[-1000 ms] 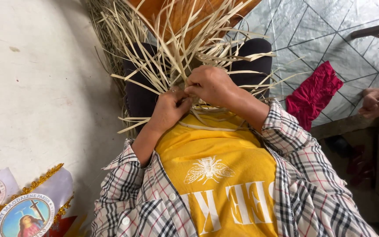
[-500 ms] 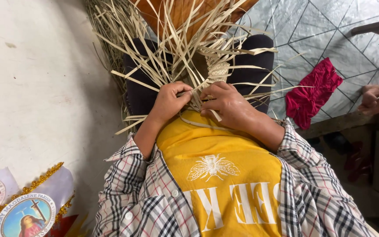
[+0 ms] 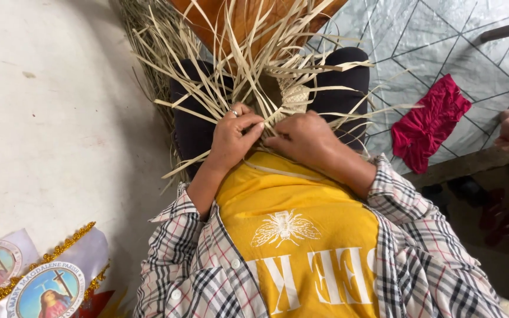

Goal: Weaving dried plant fibers into a circular pattern to form a base for a hat or basket.

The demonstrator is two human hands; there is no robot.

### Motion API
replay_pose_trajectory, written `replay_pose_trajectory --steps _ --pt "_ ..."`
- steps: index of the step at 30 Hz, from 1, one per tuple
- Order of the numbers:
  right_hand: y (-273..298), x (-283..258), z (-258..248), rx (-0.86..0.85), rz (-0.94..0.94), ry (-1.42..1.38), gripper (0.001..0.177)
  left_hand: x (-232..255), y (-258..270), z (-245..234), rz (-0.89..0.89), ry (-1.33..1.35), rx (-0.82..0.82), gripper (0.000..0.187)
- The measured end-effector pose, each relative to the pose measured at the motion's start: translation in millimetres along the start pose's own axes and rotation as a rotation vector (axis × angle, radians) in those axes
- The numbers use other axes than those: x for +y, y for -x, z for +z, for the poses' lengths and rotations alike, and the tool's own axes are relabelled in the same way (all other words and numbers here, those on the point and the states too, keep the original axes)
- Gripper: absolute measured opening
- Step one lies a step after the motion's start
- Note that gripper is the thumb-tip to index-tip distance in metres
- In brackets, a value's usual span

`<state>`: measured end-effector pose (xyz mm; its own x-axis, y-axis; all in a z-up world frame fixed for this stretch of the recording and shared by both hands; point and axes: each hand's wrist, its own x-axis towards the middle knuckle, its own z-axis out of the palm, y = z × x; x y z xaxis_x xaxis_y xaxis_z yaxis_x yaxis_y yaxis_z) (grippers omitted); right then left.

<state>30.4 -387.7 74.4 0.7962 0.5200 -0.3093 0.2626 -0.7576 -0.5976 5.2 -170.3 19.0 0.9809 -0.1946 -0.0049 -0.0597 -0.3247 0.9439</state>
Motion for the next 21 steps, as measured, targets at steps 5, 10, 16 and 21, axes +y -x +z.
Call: replay_pose_trajectory --steps 5,10,16,21 --pt "-2 11 12 0.203 -0.132 -0.218 0.015 4 1 -3 -0.076 0.034 -0.034 0.015" --pt "-10 3 -11 0.128 -0.099 -0.486 0.008 13 -3 -1 -0.109 0.049 -0.041 0.014" --pt "-39 2 -9 0.075 0.102 -0.734 0.022 13 4 14 -0.119 -0.235 -0.064 0.011" --pt "-39 -32 -43 0.038 0.172 -0.832 0.025 25 -3 8 -0.205 -0.237 -0.07 0.011"
